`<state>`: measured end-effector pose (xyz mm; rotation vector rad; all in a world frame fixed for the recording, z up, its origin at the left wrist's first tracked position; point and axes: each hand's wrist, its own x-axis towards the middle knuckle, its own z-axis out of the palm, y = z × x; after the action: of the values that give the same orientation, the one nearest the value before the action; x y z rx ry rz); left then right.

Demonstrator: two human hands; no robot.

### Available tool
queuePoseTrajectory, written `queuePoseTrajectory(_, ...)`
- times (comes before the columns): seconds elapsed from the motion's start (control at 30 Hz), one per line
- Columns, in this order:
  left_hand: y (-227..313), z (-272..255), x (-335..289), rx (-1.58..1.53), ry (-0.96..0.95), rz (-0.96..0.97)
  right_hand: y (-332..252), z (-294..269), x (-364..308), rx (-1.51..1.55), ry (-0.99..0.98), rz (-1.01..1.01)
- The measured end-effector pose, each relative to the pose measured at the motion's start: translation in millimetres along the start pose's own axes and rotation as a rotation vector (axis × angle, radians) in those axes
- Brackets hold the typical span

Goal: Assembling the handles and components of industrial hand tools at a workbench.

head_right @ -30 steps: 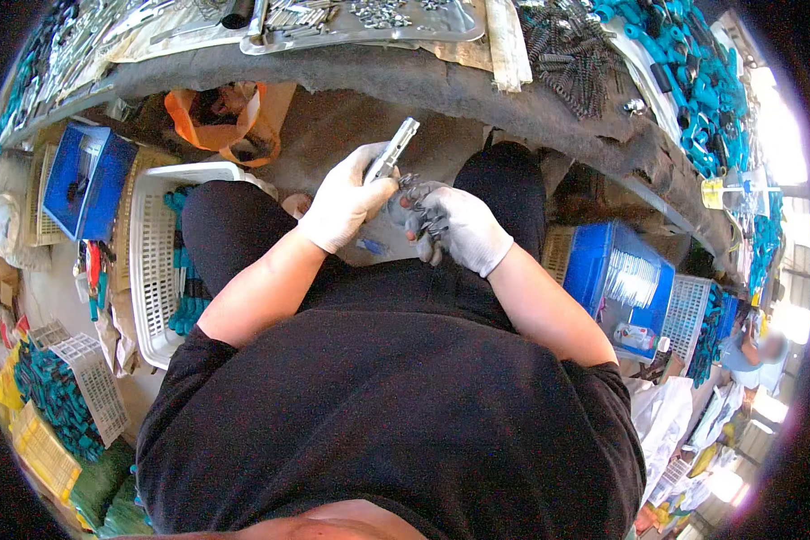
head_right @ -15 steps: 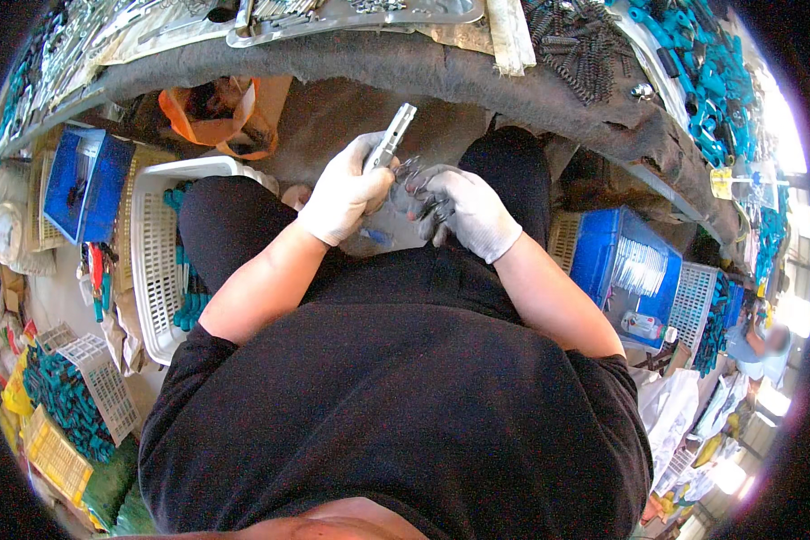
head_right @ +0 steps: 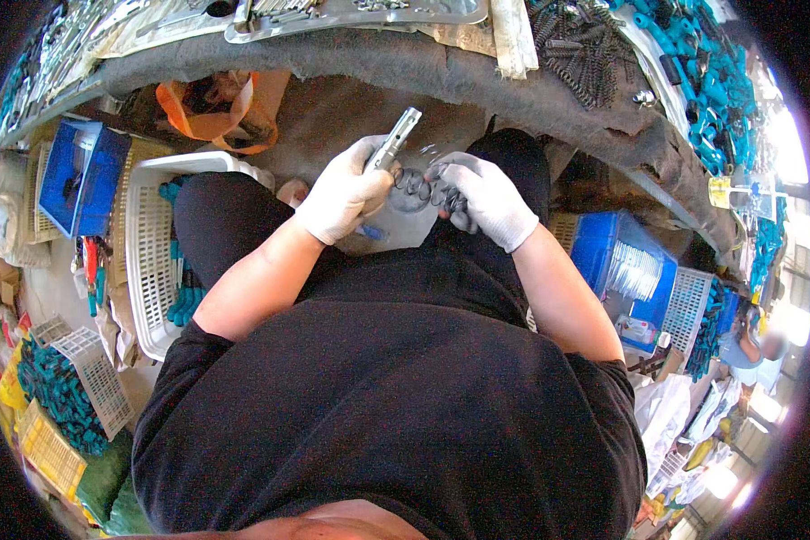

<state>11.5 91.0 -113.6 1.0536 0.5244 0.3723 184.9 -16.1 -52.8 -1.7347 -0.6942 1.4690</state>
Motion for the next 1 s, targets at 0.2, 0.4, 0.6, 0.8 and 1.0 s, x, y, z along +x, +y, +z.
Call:
queuePoseTrajectory(0.2, 11.4, 1.7, -4.3, -0.248, -0.109, -0.127, 10.7, 0.7, 3.4, 0.018, -0.166, 0.092)
queuePoseTrajectory(0.4, 13.5, 2.1, -5.7, -0.33, -0.172, -0.126, 21.0, -14.3, 14.1, 0.075, -0.14, 0.085)
queuePoseTrajectory(0.6, 9.3, -0.5, -3.1, -0.367, -0.185, -0.113, 12.1, -10.4, 9.6, 0.128, -0.119, 0.005)
queuePoseTrajectory(0.8, -0.1, -7.9, 1.7, -0.444, -0.108, -0.089, -9.5, -20.0, -4.5, 0.193, -0.185, -0.016)
queuePoseTrajectory(1.0, -3.2, -9.1, 4.5, -0.481, -0.046, -0.06, 0.6, -31.7, -4.6, 0.405, -0.327, -0.176)
